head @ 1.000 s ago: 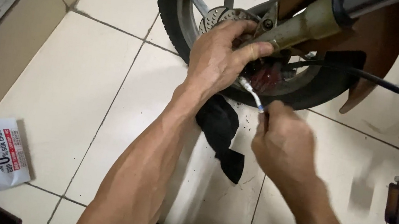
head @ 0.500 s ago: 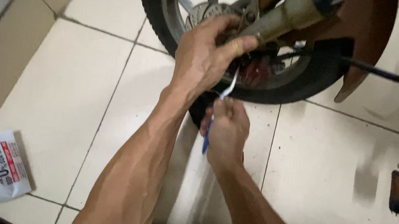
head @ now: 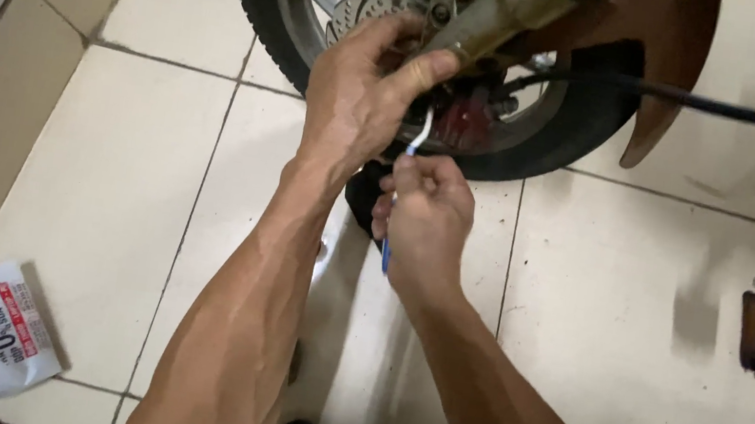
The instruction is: The person cleans the front wheel and brake disc of a motorcycle using a black cloth and a toothbrush. They wipe the brake caliper and disc with the cloth, then use the toothbrush to scrub the brake assembly and surrounding areas.
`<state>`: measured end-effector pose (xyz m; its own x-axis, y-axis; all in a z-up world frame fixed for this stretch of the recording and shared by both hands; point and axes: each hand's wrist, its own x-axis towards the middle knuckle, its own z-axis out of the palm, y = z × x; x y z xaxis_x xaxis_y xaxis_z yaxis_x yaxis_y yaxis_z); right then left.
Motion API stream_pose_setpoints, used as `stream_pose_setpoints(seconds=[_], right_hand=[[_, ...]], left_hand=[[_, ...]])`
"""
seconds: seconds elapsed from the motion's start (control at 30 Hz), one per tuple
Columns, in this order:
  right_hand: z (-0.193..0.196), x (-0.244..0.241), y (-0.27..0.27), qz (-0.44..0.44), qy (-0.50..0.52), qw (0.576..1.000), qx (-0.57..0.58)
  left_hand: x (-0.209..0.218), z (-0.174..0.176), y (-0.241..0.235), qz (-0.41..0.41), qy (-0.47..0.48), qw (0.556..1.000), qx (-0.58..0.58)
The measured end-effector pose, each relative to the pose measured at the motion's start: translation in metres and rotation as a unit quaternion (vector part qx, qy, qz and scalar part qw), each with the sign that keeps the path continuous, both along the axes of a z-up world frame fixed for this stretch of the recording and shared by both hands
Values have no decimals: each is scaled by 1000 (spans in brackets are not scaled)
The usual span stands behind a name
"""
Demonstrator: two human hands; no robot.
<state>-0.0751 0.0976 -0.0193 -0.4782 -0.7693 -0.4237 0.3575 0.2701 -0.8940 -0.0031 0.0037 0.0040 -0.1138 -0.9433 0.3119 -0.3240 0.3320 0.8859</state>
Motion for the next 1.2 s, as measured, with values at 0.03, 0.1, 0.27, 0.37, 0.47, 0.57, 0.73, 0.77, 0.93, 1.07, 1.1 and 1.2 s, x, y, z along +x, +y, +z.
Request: stream_pose_setpoints(seconds=[0.03, 0.1, 0.27, 0.37, 0.47, 0.57, 0.73, 0.77, 0.93, 1.07, 1.1, 1.2], right_hand=[[13, 4, 2, 24, 7, 999, 35], [12, 1, 1, 5, -4, 997, 71], [1, 2, 1, -47, -51, 996, 48], [3, 1, 2, -14, -36, 998, 49], [-1, -17, -2, 32, 68, 997, 22], [22, -30, -7, 100, 200, 969, 102], [26, -22, 5, 116, 204, 967, 102], [26, -23, 4, 115, 204, 967, 102], [17, -15, -1, 75, 179, 978, 81], [-6, -11, 6, 70, 192, 978, 31], [-13, -13, 7, 74, 228, 970, 39], [-3, -12, -1, 56, 210, 972, 95]], left_hand=[[1, -2, 1, -1, -2, 1000, 0], [3, -3, 0, 0, -12, 1000, -5], [-1, 8, 6, -9, 12, 1000, 25], [0, 8, 4, -4, 1, 999, 35], [-1, 4, 0, -5, 14, 1000, 20], [-2, 4, 1, -8, 10, 1000, 11], [-1, 4, 3, -6, 26, 999, 20], [-3, 4, 3, -6, 27, 999, 20], [-3, 9, 6, -1, 20, 999, 30], [-1, 7, 5, -1, -5, 1000, 9], [-2, 8, 5, 0, 10, 1000, 23], [-1, 1, 2, -8, 18, 1000, 0]])
